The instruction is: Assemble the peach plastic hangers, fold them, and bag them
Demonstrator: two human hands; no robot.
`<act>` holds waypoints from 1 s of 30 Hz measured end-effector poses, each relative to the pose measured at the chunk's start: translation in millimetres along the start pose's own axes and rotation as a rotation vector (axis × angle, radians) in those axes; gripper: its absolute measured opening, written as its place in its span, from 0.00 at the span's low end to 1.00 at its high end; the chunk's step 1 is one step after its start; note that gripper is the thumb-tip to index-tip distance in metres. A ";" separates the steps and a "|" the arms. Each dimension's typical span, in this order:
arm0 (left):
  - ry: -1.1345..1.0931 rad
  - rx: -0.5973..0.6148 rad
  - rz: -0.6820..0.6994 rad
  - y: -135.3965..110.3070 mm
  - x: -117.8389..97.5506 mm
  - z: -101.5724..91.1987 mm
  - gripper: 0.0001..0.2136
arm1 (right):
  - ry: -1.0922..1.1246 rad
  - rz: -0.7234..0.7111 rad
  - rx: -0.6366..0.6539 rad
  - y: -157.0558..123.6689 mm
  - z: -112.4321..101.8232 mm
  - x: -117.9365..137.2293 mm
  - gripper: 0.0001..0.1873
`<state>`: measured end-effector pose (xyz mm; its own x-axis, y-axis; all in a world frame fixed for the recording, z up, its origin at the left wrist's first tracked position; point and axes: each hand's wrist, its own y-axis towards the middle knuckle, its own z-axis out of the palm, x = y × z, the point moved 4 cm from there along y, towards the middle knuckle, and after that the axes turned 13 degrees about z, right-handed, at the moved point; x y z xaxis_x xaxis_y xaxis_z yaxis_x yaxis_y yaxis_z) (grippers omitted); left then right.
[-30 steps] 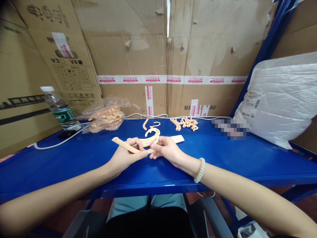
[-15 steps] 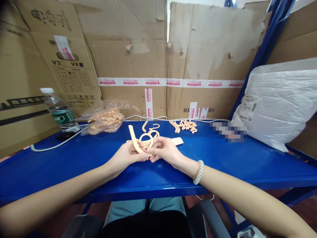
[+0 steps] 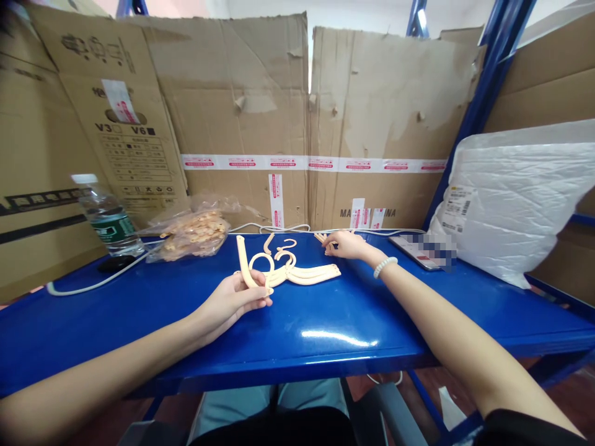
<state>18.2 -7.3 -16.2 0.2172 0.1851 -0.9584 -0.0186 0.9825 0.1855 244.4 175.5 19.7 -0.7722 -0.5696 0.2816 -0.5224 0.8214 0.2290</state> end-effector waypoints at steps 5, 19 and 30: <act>-0.015 0.020 -0.005 1.6 2.2 -2.0 0.14 | -0.034 -0.059 0.011 -4.2 14.9 0.0 0.12; -0.083 -0.014 -0.034 1.8 2.4 -4.1 0.11 | 0.963 0.161 -0.221 -16.6 -3.8 13.5 0.14; -0.075 0.047 0.007 3.1 6.4 -3.8 0.14 | 1.491 0.333 -0.044 -53.1 21.6 70.9 0.12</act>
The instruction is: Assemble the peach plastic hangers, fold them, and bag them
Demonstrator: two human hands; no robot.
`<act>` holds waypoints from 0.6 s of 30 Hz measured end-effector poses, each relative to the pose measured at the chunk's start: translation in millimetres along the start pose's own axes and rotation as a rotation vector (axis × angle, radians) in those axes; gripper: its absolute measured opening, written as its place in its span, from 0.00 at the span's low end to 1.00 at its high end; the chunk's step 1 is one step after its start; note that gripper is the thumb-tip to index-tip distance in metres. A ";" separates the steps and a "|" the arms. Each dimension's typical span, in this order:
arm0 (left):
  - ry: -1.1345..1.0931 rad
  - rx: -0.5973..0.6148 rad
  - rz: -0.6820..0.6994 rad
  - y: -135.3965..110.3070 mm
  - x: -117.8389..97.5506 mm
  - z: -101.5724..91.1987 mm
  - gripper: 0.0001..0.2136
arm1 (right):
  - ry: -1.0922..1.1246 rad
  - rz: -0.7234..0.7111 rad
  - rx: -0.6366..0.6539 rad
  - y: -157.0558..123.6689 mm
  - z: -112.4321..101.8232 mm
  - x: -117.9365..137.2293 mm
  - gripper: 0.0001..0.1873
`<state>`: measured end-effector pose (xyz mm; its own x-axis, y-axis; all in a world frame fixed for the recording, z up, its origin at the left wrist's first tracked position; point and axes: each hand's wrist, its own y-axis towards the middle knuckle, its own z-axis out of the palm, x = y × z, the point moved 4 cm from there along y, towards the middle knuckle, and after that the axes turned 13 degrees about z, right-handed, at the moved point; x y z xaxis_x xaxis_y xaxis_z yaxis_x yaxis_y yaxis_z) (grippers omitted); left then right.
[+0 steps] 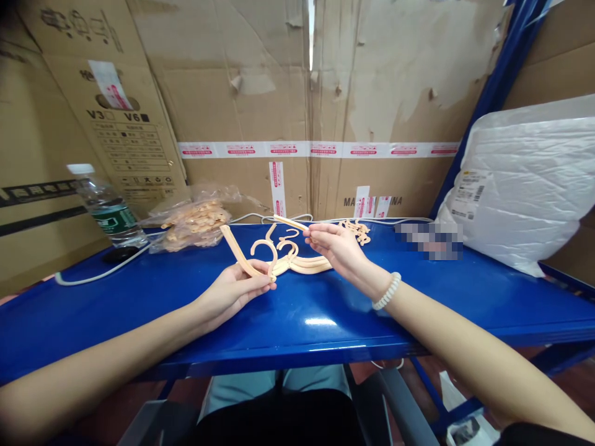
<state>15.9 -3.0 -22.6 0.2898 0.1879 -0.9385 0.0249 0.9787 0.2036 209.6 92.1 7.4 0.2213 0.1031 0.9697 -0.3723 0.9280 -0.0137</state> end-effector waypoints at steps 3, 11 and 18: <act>0.013 0.040 0.006 -0.4 -0.3 0.9 0.14 | 0.035 0.054 -0.012 3.8 0.4 -11.2 0.11; 0.019 0.072 0.077 0.2 -3.5 5.1 0.15 | 0.035 0.092 0.023 10.2 -0.7 -23.4 0.24; -0.057 0.047 0.093 1.5 -0.7 2.8 0.21 | 0.058 0.248 0.258 -11.9 27.9 -22.8 0.09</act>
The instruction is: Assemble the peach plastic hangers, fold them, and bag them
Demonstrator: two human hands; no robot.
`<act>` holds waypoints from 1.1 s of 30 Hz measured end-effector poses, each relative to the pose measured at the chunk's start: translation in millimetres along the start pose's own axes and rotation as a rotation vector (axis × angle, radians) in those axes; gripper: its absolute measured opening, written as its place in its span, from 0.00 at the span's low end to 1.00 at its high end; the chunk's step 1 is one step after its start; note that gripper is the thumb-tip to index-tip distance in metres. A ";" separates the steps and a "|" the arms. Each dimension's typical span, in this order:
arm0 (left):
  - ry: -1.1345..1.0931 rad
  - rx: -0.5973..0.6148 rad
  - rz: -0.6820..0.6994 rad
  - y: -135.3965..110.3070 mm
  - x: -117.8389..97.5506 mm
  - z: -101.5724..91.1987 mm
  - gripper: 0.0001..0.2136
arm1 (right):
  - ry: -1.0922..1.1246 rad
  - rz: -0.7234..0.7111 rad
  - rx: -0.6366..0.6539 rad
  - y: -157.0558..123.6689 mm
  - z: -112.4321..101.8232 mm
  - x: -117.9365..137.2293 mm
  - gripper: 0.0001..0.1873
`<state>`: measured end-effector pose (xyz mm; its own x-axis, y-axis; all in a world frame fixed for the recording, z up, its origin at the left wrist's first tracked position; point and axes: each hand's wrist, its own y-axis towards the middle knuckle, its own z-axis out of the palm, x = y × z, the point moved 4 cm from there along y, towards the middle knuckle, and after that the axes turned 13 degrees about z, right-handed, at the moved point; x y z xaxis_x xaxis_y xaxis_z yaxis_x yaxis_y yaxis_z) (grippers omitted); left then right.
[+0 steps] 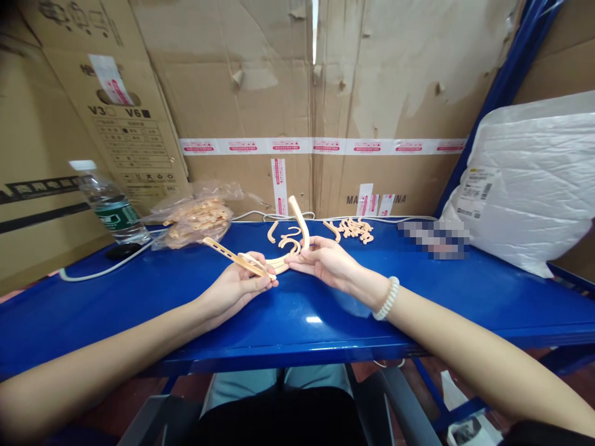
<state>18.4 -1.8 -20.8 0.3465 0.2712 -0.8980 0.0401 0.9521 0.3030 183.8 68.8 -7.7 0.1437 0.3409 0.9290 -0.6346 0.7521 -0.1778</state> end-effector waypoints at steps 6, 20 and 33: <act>-0.017 0.022 0.010 0.0 -1.1 2.1 0.23 | -0.196 -0.090 0.029 -6.3 19.1 -8.6 0.14; 0.028 0.074 0.071 -2.0 -3.3 3.8 0.22 | -0.327 -0.163 0.127 -5.8 25.7 -10.7 0.14; 0.070 0.038 0.096 -2.7 -1.4 1.8 0.17 | -0.399 -0.247 0.129 -8.2 26.6 -8.0 0.13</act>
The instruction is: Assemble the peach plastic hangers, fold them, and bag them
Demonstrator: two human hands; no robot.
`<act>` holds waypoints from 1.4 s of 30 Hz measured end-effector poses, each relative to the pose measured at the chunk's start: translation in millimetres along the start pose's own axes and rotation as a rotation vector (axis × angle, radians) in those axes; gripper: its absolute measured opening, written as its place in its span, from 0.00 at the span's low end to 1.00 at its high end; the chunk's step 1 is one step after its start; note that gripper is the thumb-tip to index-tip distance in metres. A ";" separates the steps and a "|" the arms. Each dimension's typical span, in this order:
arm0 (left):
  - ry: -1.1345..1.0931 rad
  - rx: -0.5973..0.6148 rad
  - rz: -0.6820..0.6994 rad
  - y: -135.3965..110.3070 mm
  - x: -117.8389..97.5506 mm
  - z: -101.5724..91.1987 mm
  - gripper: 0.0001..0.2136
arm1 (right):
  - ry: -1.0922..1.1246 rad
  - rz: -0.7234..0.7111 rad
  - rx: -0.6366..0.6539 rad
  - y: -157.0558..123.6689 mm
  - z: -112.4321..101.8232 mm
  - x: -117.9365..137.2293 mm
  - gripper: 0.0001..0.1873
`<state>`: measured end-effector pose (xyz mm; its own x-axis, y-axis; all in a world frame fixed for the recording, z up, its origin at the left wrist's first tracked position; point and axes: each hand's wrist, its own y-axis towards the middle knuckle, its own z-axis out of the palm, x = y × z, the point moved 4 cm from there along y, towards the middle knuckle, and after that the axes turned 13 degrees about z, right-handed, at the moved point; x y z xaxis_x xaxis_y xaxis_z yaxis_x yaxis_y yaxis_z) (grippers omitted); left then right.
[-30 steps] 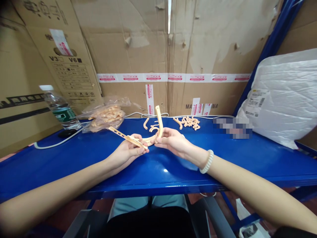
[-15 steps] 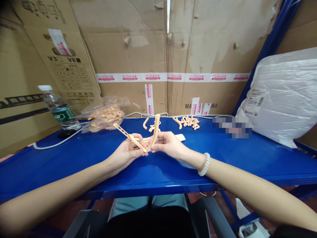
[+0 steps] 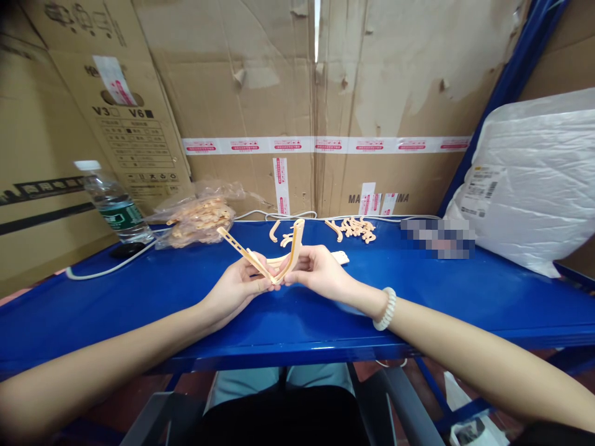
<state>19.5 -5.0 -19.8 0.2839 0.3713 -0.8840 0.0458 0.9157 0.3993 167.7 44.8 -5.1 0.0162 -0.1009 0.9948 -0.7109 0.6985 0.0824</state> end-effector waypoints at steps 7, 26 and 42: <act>0.025 -0.094 -0.003 0.4 -1.1 -5.0 0.20 | -0.055 -0.001 -0.095 -4.2 3.7 0.3 0.16; -0.063 -0.306 0.051 21.4 -30.4 -32.3 0.12 | -0.094 -0.052 -0.145 -1.5 -61.7 33.4 0.14; 0.539 0.051 -0.070 42.2 -62.0 -70.4 0.07 | -0.983 0.144 0.093 -11.1 -119.1 41.7 0.13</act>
<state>-63.6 21.4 34.7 -0.2520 0.3479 -0.9030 0.0968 0.9375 0.3342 260.0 117.3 42.7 -0.6340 -0.5908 0.4990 -0.7133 0.6960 -0.0823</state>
